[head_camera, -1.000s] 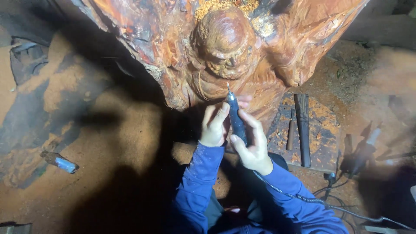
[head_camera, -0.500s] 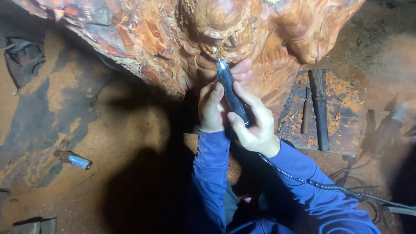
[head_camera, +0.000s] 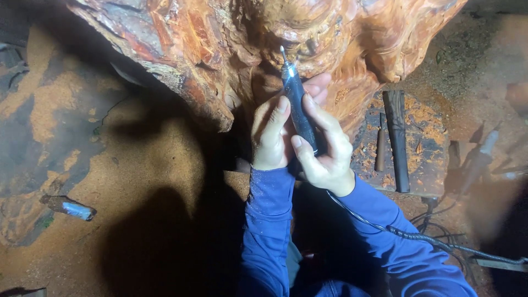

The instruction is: Carving intricate details into a large wooden sculpture using a handheld rotary tool

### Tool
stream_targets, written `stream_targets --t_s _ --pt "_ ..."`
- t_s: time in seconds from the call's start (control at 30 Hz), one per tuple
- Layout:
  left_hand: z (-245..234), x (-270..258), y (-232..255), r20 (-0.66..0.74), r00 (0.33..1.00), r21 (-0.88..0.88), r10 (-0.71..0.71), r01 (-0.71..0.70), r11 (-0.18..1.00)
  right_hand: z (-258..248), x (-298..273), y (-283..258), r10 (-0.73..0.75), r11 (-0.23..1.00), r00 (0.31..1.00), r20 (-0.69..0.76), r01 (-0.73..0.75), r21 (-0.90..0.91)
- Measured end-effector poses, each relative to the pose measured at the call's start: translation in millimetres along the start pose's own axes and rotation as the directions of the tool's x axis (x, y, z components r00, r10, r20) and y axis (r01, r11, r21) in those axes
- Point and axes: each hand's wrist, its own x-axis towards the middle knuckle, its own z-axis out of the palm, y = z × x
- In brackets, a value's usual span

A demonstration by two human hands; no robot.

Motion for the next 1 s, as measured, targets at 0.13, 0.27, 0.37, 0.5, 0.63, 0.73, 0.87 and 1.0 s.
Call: stream_targets --t_s 0.13,0.27,0.37,0.5,0.63,0.73,0.87,1.0 --pt "-2 1 0 0.018 1.000 0.004 -0.002 0.002 1.000 0 -5 5 -0.018 1.000 1.000 -0.015 0.018 -0.016" --pt "-3 2 2 0.025 1.000 0.079 0.019 -0.021 0.997 2 -7 6 -0.037 0.999 0.998 -0.048 0.037 0.003" --pt "-3 1 1 0.034 0.999 0.139 0.035 -0.040 0.990 1 -8 7 -0.054 0.999 0.997 -0.054 0.054 -0.003" --pt "-1 1 1 0.032 0.999 0.115 0.002 -0.006 0.993 -2 -6 11 -0.073 0.997 0.996 -0.044 0.073 -0.011" --pt "1 3 0 0.012 1.000 0.107 0.001 -0.003 0.994 -1 -4 10 -0.076 0.997 0.996 -0.054 0.076 -0.009" --pt "1 4 -1 -0.001 1.000 0.181 0.027 -0.026 0.983 -2 -6 12 -0.082 0.997 0.994 -0.078 0.082 -0.010" --pt "1 3 -4 -0.001 1.000 0.211 0.026 -0.025 0.977 -2 -8 16 -0.067 0.998 0.994 -0.087 0.068 0.003" --pt "0 4 -6 0.007 0.999 0.296 0.054 -0.054 0.954 -3 -9 17 -0.062 0.998 0.993 -0.101 0.065 0.023"
